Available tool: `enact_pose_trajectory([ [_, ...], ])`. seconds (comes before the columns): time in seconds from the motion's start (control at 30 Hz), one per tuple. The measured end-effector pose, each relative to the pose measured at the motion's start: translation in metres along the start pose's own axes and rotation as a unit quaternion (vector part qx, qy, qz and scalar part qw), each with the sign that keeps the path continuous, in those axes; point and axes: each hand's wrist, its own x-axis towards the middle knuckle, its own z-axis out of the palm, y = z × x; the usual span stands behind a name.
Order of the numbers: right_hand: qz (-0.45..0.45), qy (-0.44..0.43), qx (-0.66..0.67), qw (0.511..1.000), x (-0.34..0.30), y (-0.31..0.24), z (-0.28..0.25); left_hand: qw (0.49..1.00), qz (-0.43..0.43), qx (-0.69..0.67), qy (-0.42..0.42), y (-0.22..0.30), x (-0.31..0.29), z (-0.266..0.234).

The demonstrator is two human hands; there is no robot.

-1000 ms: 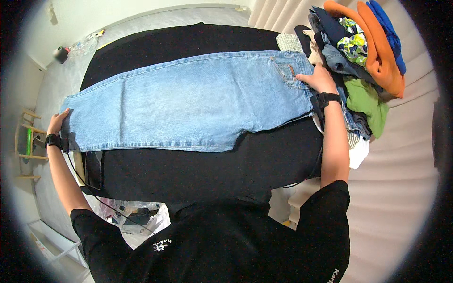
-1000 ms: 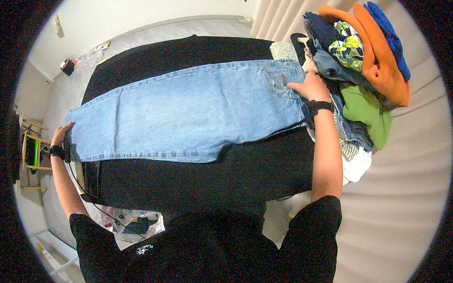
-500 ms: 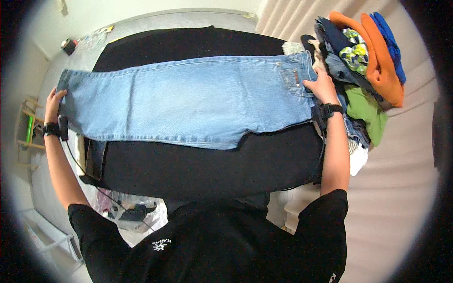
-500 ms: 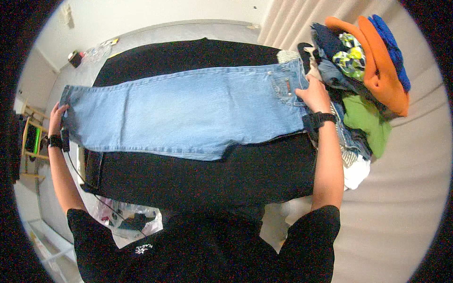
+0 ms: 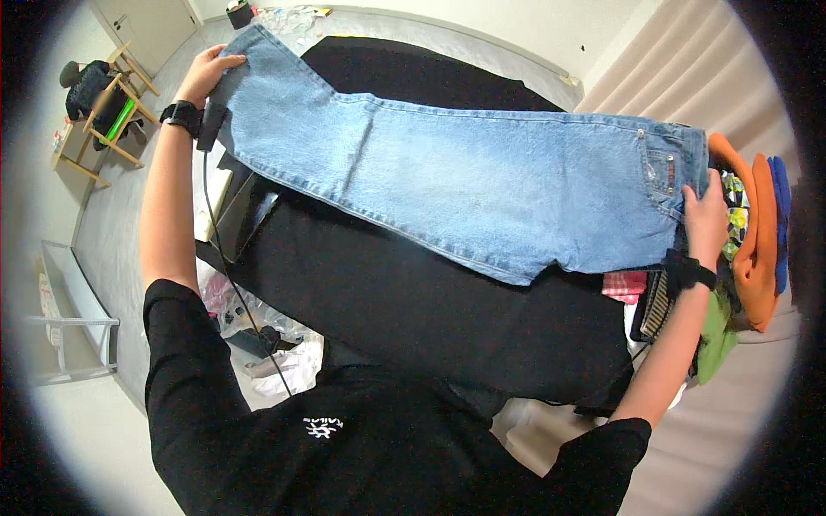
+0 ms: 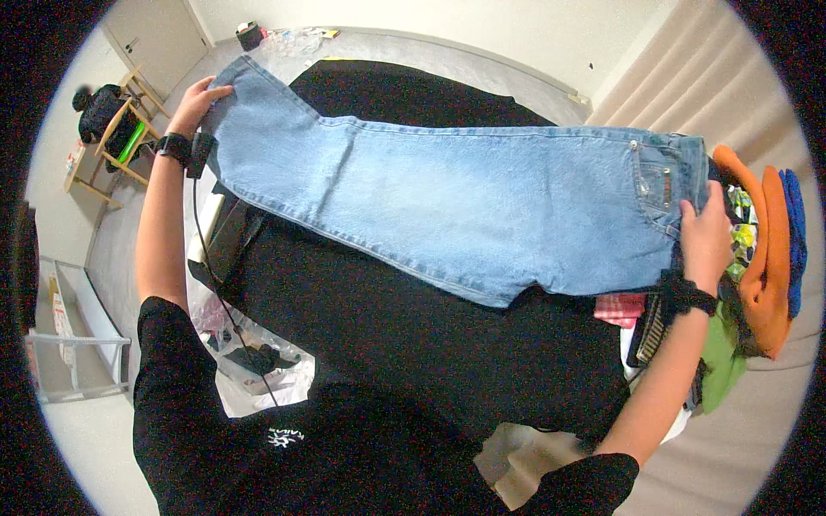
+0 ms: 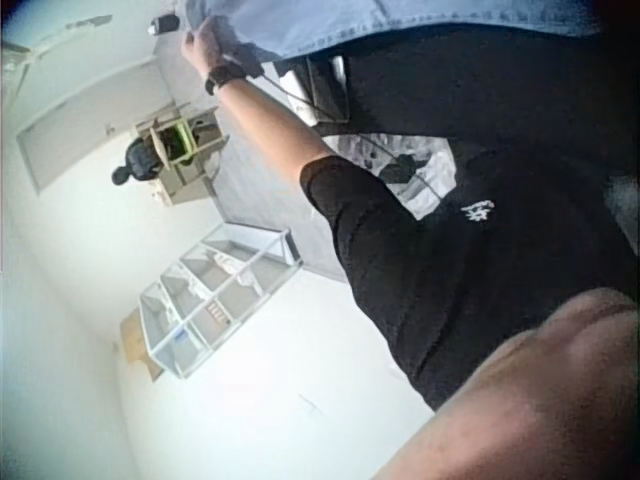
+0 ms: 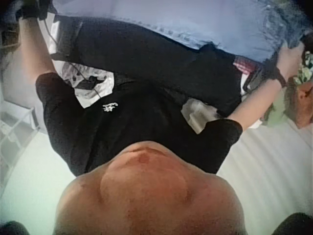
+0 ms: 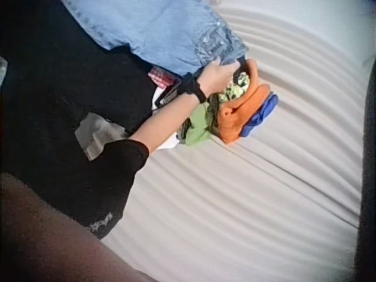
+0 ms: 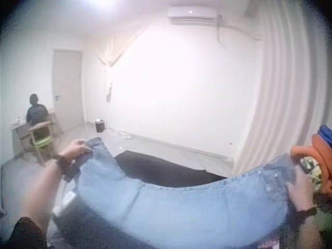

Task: Folding various items of clothing, including a sweatshirt, camisole, and jeans, and placing them on a stack.

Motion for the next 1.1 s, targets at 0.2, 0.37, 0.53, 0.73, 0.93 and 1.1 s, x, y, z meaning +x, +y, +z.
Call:
enact_pose_trajectory([
  [0.2,0.032,-0.123,-0.056,0.99,-0.011,-0.008,0.059,0.955,-0.033,0.285,-0.07,-0.053,0.004,0.014],
  [0.37,0.044,-0.106,-0.071,0.991,-0.018,-0.014,0.053,0.988,-0.081,0.105,-0.075,-0.062,-0.01,-0.003],
  [0.53,-0.003,-0.003,-0.134,0.991,-0.011,-0.015,0.014,0.999,0.01,-0.029,-0.037,-0.026,0.015,-0.036],
  [0.73,-0.006,-0.034,-0.17,0.985,-0.002,-0.013,0.018,0.987,-0.004,0.163,0.01,-0.078,0.055,-0.012],
  [0.93,-0.029,-0.138,-0.139,0.98,-0.021,0.002,0.086,0.941,0.027,0.336,-0.025,-0.13,0.055,0.024],
  [1.1,-0.127,-0.03,-0.063,0.989,-0.018,0.002,0.095,0.95,0.014,0.304,-0.069,-0.11,0.052,0.031],
])
